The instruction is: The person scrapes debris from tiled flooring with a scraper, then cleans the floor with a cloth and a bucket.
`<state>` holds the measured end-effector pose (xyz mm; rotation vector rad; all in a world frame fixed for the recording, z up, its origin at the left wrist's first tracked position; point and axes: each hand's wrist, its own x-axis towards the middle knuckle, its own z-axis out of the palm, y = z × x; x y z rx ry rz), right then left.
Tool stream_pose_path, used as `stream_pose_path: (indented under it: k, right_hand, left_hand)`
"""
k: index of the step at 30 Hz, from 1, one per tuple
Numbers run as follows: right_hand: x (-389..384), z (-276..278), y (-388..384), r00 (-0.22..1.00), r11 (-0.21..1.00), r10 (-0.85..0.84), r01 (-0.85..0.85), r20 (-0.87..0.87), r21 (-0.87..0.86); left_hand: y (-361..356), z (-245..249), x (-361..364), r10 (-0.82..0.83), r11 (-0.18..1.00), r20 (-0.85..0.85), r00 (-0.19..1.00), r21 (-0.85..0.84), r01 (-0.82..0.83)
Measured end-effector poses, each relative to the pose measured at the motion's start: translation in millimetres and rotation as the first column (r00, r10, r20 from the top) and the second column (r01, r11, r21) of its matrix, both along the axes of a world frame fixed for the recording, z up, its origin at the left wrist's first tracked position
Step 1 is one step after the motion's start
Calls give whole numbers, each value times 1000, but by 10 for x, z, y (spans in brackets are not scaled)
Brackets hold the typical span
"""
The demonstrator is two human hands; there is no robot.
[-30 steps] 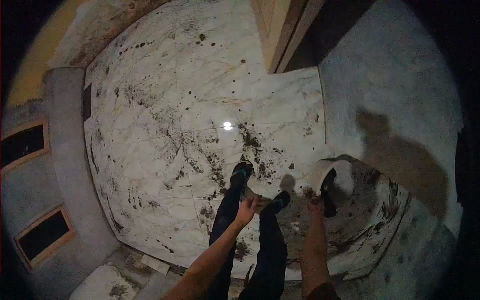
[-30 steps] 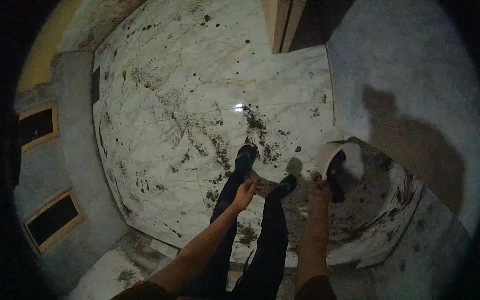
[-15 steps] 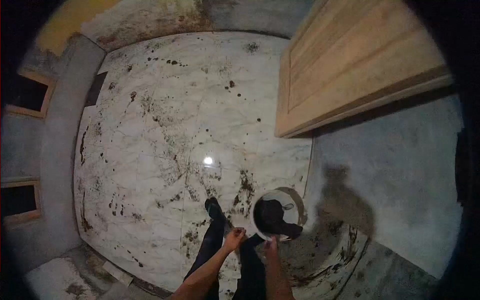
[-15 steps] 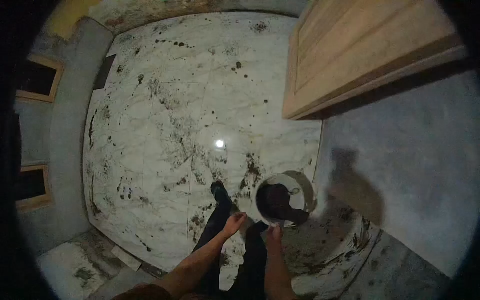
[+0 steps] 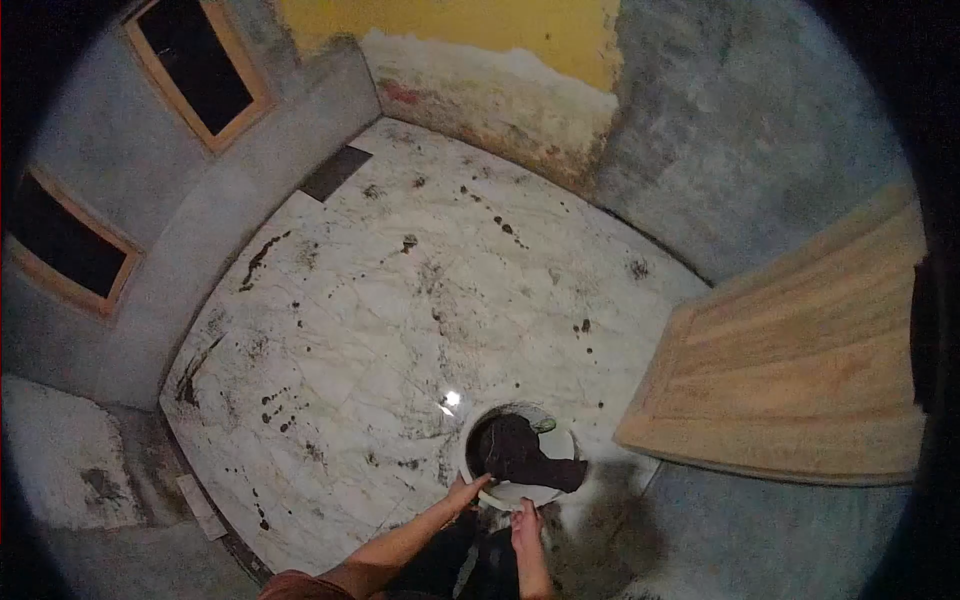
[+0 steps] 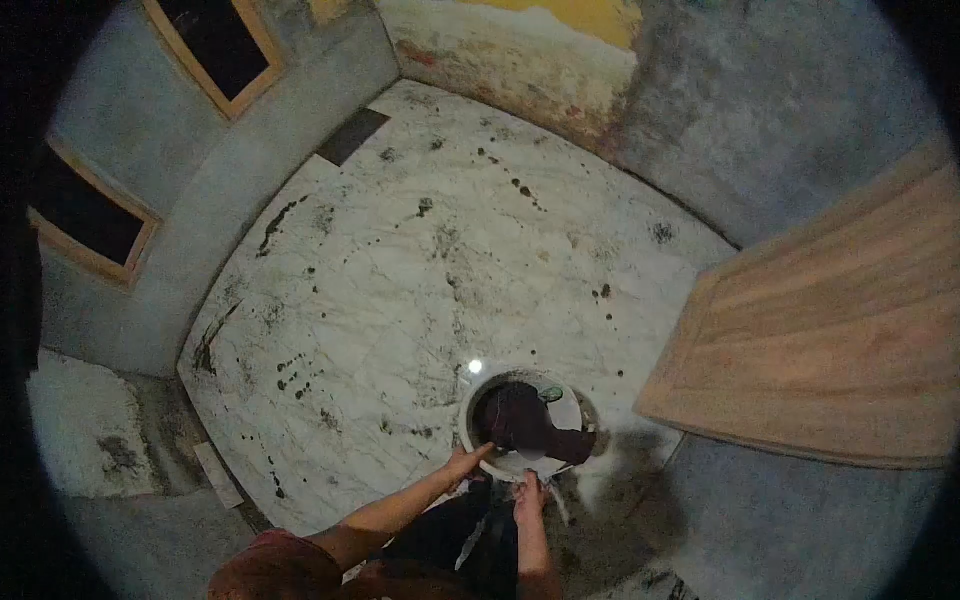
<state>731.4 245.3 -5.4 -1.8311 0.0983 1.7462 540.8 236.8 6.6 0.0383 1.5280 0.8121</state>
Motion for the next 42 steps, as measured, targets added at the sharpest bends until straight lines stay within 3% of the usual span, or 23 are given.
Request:
stream_pose_path:
  k: [2, 3, 4, 5, 6, 8, 9, 10, 12, 14, 15, 16, 18, 20, 21, 24, 28, 32, 33, 34, 36, 39, 42]
  right_hand:
    - [-314, 196, 212, 969, 961, 226, -206, -96, 184]
    - [-485, 234, 367, 940, 927, 335, -342, 70, 156]
    - [-616, 517, 537, 881, 862, 474, -465, 3, 201]
    - [-773, 900, 834, 796, 786, 603, -581, -55, 211]
    - [-914, 1136, 1089, 705, 695, 709, -693, -24, 189]
    - [-913, 1068, 1418, 555, 544, 832, -815, -2, 199]
    - [-1018, 1590, 1656, 387, 332, 897, -909, 215, 251]
    - [-1099, 1859, 1828, 274, 155, 853, -946, 445, 285]
    - [-1305, 2003, 2136, 490, 201, 650, -848, 581, 490]
    - [-1725, 2518, 2576, 342, 136, 612, -934, 713, 331]
    - [-1631, 2004, 2507, 361, 93, 567, -921, 740, 378]
    - [-1794, 2085, 2543, 448, -13, 417, -867, 791, 498]
    - [-2066, 1741, 2695, 382, -325, 253, -832, 889, 450]
    - [-2479, 2171, 2955, 243, -553, 25, -804, 970, 216]
    - [-2635, 2143, 3083, 155, -595, 47, -789, 987, 152]
    - [-3150, 2409, 3463, -34, -663, -58, -746, 998, -64]
    - [-3549, 2315, 3814, 1, -672, -48, -740, 999, -31]
    - [-4197, 1997, 4149, -165, -562, -155, -796, 974, -225]
    - [-4395, 1925, 4234, -325, -556, -115, -762, 939, -332]
    - [-4517, 1738, 4314, -179, -585, -65, -790, 982, -183]
    - [-4800, 1097, 4539, -65, -558, -230, -809, 971, -186]
    - [-5190, 1180, 4721, -286, -592, -133, -745, 949, -308]
    - [-5669, 1917, 4789, -195, -508, 79, -852, 978, -128]
  left_hand:
    - [128, 186, -299, 144, 989, -2, 990, 11, -144]
    - [248, 385, -446, 242, 970, -34, 970, 26, -241]
    - [268, 558, -575, 335, 942, -54, 941, 35, -333]
    - [363, 484, -800, 343, 900, 20, 939, 278, -335]
    - [461, 398, -971, 355, 927, -22, 934, 136, -349]
    - [536, 257, -1212, 416, 902, -91, 905, 167, -398]
    - [662, 703, -1313, 498, 864, -163, 852, 175, -471]
    - [768, 1206, -1390, 529, 844, -155, 834, 201, -498]
    - [855, 1240, -1765, 533, 838, -124, 837, 217, -501]
    - [1042, 1559, -2076, 581, 803, -177, 795, 286, -523]
    - [789, 1269, -2097, 465, 875, -232, 854, 263, -405]
    - [795, 1218, -2197, 356, 925, -262, 897, 238, -297]
    - [895, 982, -2085, 564, 820, -321, 761, 327, -470]
    - [1092, 1094, -2212, 515, 843, -299, 804, 345, -412]
    - [1228, 1268, -2195, 588, 792, -278, 759, 389, -471]
    - [1585, 1682, -2459, 674, 713, -182, 716, 413, -566]
    - [1983, 2050, -2703, 674, 710, -47, 737, 318, -629]
    - [2332, 1616, -3243, 636, 731, -116, 763, 409, -546]
    - [2418, 1598, -3420, 588, 777, -148, 795, 377, -504]
    - [2578, 1697, -3559, 631, 744, -147, 762, 395, -539]
    - [2759, 1647, -3921, 541, 785, -196, 818, 467, -407]
    - [3024, 1516, -4471, 360, 905, -350, 865, 358, -232]
    - [3275, 1110, -4920, 268, 951, -507, 820, 275, -140]
